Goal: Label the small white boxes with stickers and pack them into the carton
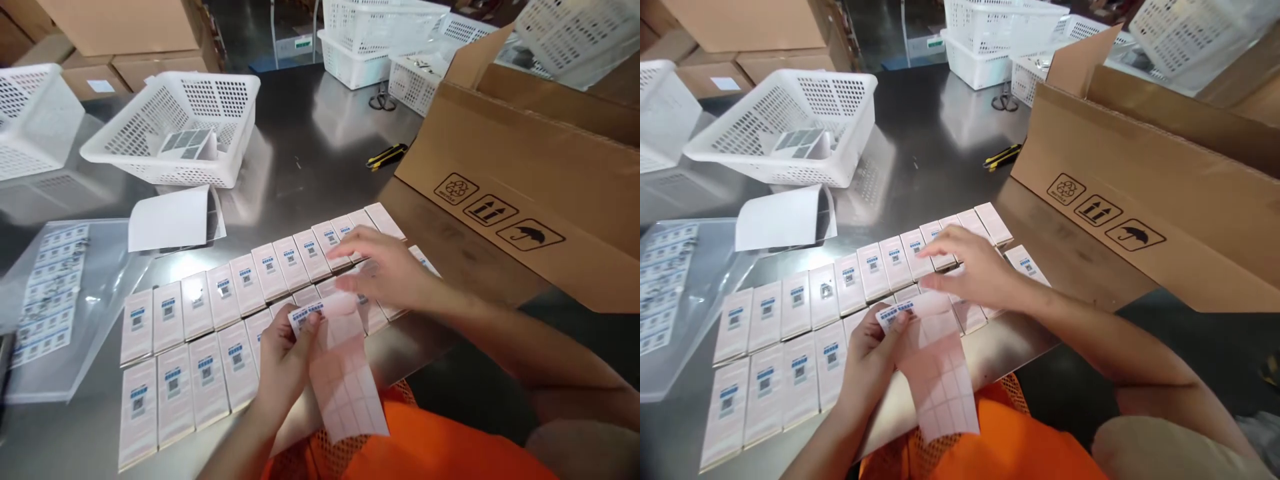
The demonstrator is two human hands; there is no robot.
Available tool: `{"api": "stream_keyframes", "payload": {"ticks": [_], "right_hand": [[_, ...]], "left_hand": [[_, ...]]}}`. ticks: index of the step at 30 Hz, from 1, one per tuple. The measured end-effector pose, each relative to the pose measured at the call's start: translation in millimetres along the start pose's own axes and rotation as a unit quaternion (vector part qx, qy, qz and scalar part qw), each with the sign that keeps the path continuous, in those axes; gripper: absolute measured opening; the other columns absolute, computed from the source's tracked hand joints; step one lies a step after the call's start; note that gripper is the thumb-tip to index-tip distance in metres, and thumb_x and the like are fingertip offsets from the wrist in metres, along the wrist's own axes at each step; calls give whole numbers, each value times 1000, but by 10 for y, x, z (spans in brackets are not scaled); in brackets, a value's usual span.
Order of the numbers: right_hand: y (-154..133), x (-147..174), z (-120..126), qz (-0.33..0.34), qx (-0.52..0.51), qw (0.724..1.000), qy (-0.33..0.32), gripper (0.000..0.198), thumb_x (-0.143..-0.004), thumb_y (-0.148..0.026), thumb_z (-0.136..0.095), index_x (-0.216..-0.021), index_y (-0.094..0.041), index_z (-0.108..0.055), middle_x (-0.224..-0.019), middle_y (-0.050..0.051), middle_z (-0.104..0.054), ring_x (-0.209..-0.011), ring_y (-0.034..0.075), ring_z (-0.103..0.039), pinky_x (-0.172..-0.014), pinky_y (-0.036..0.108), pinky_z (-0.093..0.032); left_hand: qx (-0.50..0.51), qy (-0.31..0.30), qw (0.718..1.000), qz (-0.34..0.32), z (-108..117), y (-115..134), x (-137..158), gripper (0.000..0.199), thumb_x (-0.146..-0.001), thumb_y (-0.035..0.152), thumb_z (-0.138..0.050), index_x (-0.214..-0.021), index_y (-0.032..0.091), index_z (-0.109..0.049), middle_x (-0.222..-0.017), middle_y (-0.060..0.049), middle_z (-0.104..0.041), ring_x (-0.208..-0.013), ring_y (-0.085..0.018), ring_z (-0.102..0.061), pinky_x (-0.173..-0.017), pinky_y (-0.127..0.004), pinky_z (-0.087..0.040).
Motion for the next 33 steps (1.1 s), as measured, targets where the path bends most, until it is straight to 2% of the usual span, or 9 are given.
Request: {"api": "stream_keyframes", "payload": {"ticks": [4,9,12,16,18,21,23,27,33], "right_hand": [[-327,260,-192,151,78,984,50,12,-91,-33,-69,-94,-22,-73,-95,0,-64,-94,8,-52,-89,23,-40],[-401,408,-232,267,255,919,140,7,-91,-22,-65,-93,-24,-71,-96,-7,-67,-90,7,-54,-80,27,-37],[-448,476,-285,289,293,903,121,6,-91,-24,-64,-90,-25,-70,-98,-8,-67,-86,8,-55,-74,29,-37],[-426,438,-235,199,41,977,67,5,-92,-25,-65,-87,-23,-67,-88,-7,-66,-84,7,-54,-80,27,-43],[-326,342,-90,148,-89,984,43,9,-93,-25,-65,-86,-20,-66,-89,-5,-65,-88,5,-56,-88,23,-46],[105,104,301,-3,-108,988,106,19,-91,-32,-68,-83,-15,-68,-96,1,-64,-94,4,-57,-89,19,-45],[536,-44,524,-155,-121,969,149,25,-87,-37,-72,-86,-12,-68,-95,3,-62,-84,4,-54,-79,16,-44],[1157,-181,541,-391,-184,900,63,24,-82,-31,-73,-89,-9,-65,-74,0,-56,-59,0,-41,-56,13,-32],[1208,-170,393,-444,-157,882,8,18,-84,-25,-68,-84,-8,-64,-53,-3,-39,-46,-1,-26,-46,13,-16]], "left_hand": [[-8,-3,1000,-19,22,-7,10,41,-88,56,-65,-77,17,-61,-70,-1,-60,-68,-13,-51,-63,-22,-40],[41,9,998,40,52,-94,16,48,-87,64,-62,-76,17,-59,-70,-2,-59,-66,-13,-50,-61,-22,-41],[22,38,998,38,48,-67,31,48,-82,65,-67,-77,17,-61,-71,-2,-61,-68,-14,-53,-60,-22,-41],[-32,65,996,43,36,0,70,50,-81,66,-67,-75,18,-59,-64,1,-53,-59,-11,-43,-53,-20,-34],[-41,64,996,44,33,18,81,50,-82,66,-66,-74,18,-58,-63,2,-50,-58,-10,-40,-53,-19,-32],[-42,60,997,39,39,15,79,52,-81,68,-65,-72,18,-58,-64,0,-52,-60,-12,-44,-54,-20,-35],[-45,62,996,40,48,-2,71,53,-79,70,-66,-74,18,-60,-64,-1,-53,-61,-14,-48,-54,-21,-37],[-43,61,996,43,57,-33,60,54,-77,71,-67,-74,18,-61,-62,0,-53,-59,-14,-48,-52,-22,-37],[-43,62,996,48,59,-36,74,53,-77,71,-68,-74,18,-62,-61,0,-54,-56,-13,-46,-51,-22,-36]]}}
Point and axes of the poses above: each hand's wrist, its own x-axis away from the middle knuckle, its own z-axis out of the back of the hand, y = z × x, the point moved 4 cm from there along -x, towards the middle knuckle
